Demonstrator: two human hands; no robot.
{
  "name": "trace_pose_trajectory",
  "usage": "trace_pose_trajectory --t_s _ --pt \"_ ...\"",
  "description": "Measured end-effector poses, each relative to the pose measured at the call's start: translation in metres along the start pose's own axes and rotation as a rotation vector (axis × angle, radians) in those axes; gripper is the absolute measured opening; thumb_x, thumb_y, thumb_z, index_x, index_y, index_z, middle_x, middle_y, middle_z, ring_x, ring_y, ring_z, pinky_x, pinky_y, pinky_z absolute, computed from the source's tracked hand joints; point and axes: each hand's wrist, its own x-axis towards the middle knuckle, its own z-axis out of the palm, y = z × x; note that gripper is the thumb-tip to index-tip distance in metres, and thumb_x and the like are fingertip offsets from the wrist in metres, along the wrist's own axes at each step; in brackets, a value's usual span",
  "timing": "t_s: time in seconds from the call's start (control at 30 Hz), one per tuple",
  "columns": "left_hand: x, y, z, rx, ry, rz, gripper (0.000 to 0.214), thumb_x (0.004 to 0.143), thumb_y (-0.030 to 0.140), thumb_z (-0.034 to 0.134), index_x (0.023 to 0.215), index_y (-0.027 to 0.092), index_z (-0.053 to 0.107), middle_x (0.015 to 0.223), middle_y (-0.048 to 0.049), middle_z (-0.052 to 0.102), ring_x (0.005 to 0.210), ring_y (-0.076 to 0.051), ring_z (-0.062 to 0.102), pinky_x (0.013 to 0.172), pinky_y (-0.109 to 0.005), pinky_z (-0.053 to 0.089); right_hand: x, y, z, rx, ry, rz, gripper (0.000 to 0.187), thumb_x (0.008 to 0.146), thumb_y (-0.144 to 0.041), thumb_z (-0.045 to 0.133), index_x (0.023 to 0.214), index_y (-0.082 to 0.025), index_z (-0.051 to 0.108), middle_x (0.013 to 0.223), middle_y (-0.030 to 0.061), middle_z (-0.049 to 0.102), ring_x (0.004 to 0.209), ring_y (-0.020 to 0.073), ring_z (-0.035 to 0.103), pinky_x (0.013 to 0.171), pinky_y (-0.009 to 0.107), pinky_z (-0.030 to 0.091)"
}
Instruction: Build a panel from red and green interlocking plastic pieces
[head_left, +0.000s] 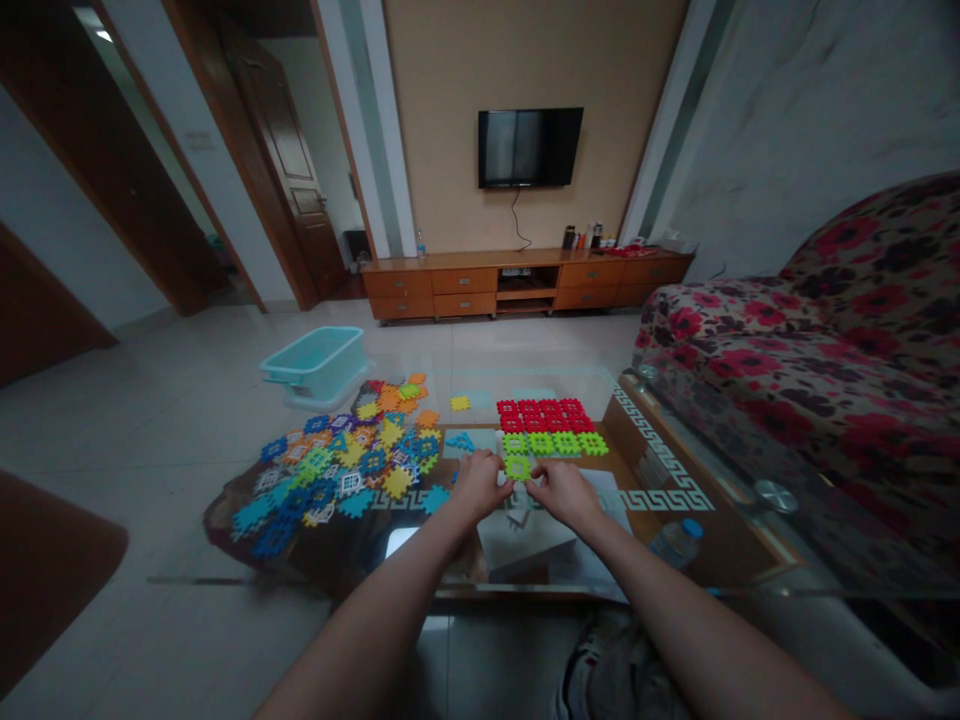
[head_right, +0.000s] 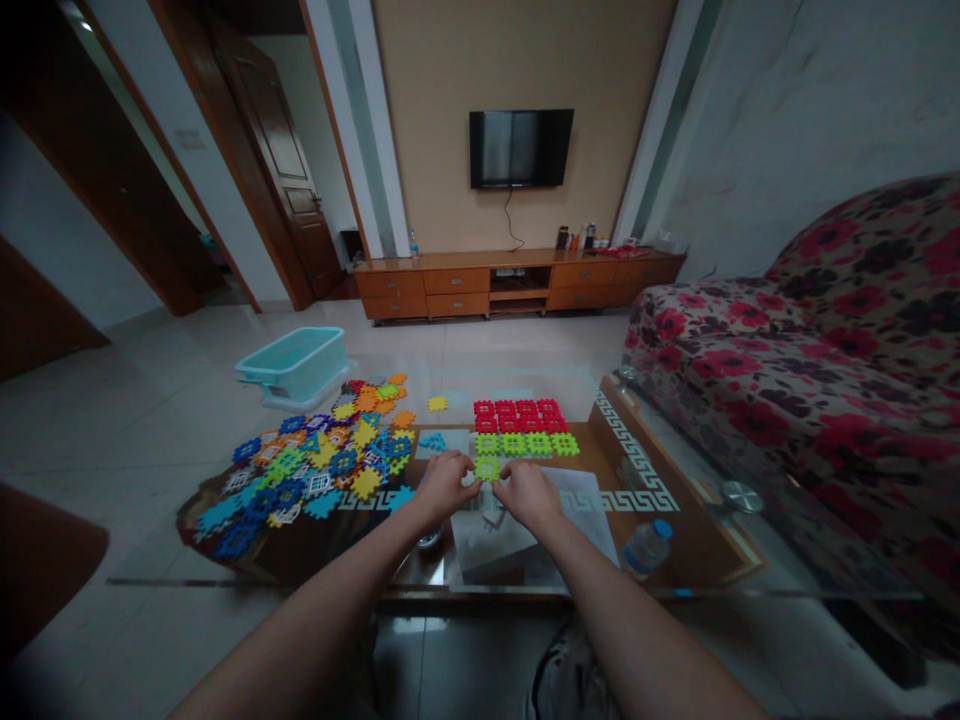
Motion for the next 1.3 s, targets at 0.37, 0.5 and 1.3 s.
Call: trace_pose_trajectory --t_s 0.37,0.5,1.3 --pt "0.0006 -0.0006 0.0028 -0.035 -0.014 -0.021 0.022 0.083 0.037 0.065 0.096 0.02 0.069 0.103 -0.0083 0.068 0.105 -0.026 0.059 0.092 -0.037 0.041 0.0002 -0.0004 -0.0021 0.025 -0.009 -0.002 0.023 0.081 -0.039 0.064 0.091 -0.021 0.073 0.093 0.0078 0.075 0.09 0.0221 0.068 0.07 0.025 0.043" --pt "0.0001 -0.0009 0.0015 -0.045 -0.016 -0.034 0.023 0.083 0.038 0.065 0.097 0.02 0.069 0.103 -0.0079 0.068 0.105 -0.025 0.059 0.091 -0.036 0.041 0.0004 0.0004 -0.002 0.036 -0.012 0.011 0.024 0.081 -0.04 0.064 0.093 -0.021 0.073 0.093 0.0077 0.075 0.09 0.022 0.068 0.069 0.025 0.043" --pt "0.0004 -0.0014 -0.0012 -0.004 -0.038 -0.022 0.022 0.085 0.038 0.063 0.097 0.02 0.069 0.103 -0.008 0.067 0.106 -0.025 0.059 0.091 -0.035 0.041 0.0042 0.0049 0.0025 0.076 -0.027 0.011 0.022 0.081 -0.033 0.065 0.096 -0.02 0.074 0.091 0.0068 0.075 0.09 0.0209 0.069 0.072 0.024 0.045"
